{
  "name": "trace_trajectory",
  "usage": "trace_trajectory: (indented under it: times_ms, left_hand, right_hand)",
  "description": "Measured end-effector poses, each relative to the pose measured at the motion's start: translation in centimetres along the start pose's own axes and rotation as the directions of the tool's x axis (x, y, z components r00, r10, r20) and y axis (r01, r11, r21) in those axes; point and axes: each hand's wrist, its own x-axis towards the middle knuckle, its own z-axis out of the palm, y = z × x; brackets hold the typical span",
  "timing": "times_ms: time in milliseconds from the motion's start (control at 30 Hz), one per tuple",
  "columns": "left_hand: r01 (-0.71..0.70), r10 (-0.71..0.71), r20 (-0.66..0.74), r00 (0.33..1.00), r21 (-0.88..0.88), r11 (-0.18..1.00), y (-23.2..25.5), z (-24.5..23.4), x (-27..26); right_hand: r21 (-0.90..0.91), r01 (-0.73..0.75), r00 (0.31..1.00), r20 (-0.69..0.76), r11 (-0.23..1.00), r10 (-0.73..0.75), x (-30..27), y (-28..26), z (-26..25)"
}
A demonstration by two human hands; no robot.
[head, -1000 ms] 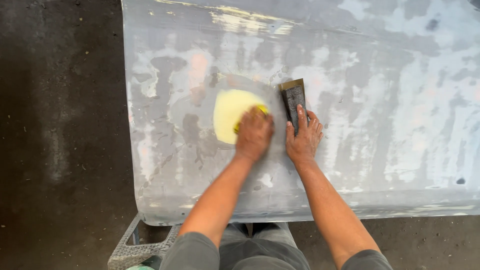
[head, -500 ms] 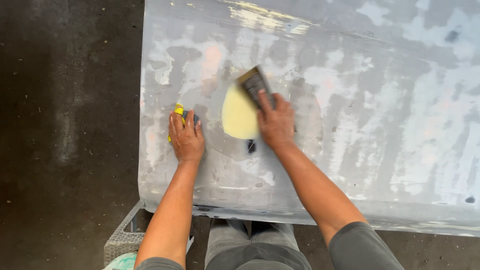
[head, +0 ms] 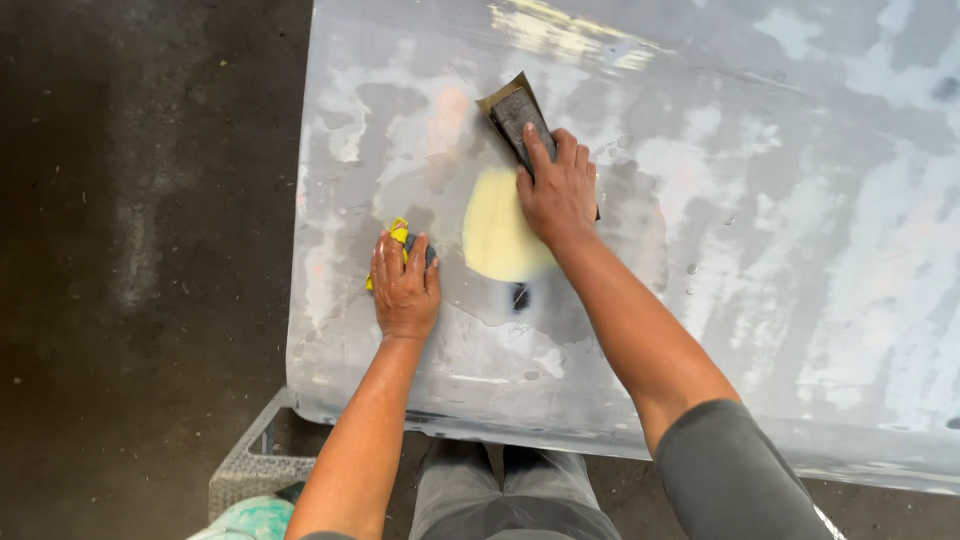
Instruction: The person uses a sanding block to smooth a yellow circular patch on a large, flat, translucent surface. They repeatedly rub the sanding block over the patch and occasionally dip it into a green bucket of water. A yellow cloth is used to wipe the surface during the process.
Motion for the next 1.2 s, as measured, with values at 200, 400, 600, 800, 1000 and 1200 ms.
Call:
trace_trajectory:
  times_ms: [200, 400, 600, 800, 1000, 1200]
  left_hand:
    - [-0.012, 0.012, 0.011, 1.0, -0.022, 1.0, -0.1, -0.5, -0.1]
    - [-0.028, 0.029, 0.012, 1.0, -0.038, 0.999, -0.2, -0.7, -0.2]
    - [-0.031, 0.032, 0.017, 0.999, -0.006, 0.999, -0.2, -0.5, 0.1]
    - [-0.035, 0.037, 0.038, 0.999, -0.045, 0.998, -0.4, -0.7, 0.3]
    - [-0.044, 0.045, 0.009, 0.999, -0.061, 0.997, -0.2, -1.0, 0.4]
    - [-0.032, 0.032, 0.023, 0.999, -0.009, 0.999, -0.2, -0.9, 0.3]
  right_hand:
    - [0.074, 0.105, 0.977, 0.181, 0.992, -0.117, -16.5, -2.2, -2.0]
    - [0.019, 0.109, 0.994, 0.026, 0.994, -0.109, -5.2, -0.9, 0.9]
    - [0.047, 0.078, 0.994, 0.067, 0.996, -0.081, -4.1, -2.9, -0.5]
    - [0.083, 0.211, 0.958, 0.178, 0.974, -0.222, -15.3, -3.3, -1.2]
    - [0.053, 0.114, 0.993, 0.026, 0.992, -0.116, -0.6, -4.4, 0.8]
    - [0.078, 0.116, 0.984, 0.129, 0.99, -0.125, -13.7, -4.5, -0.9]
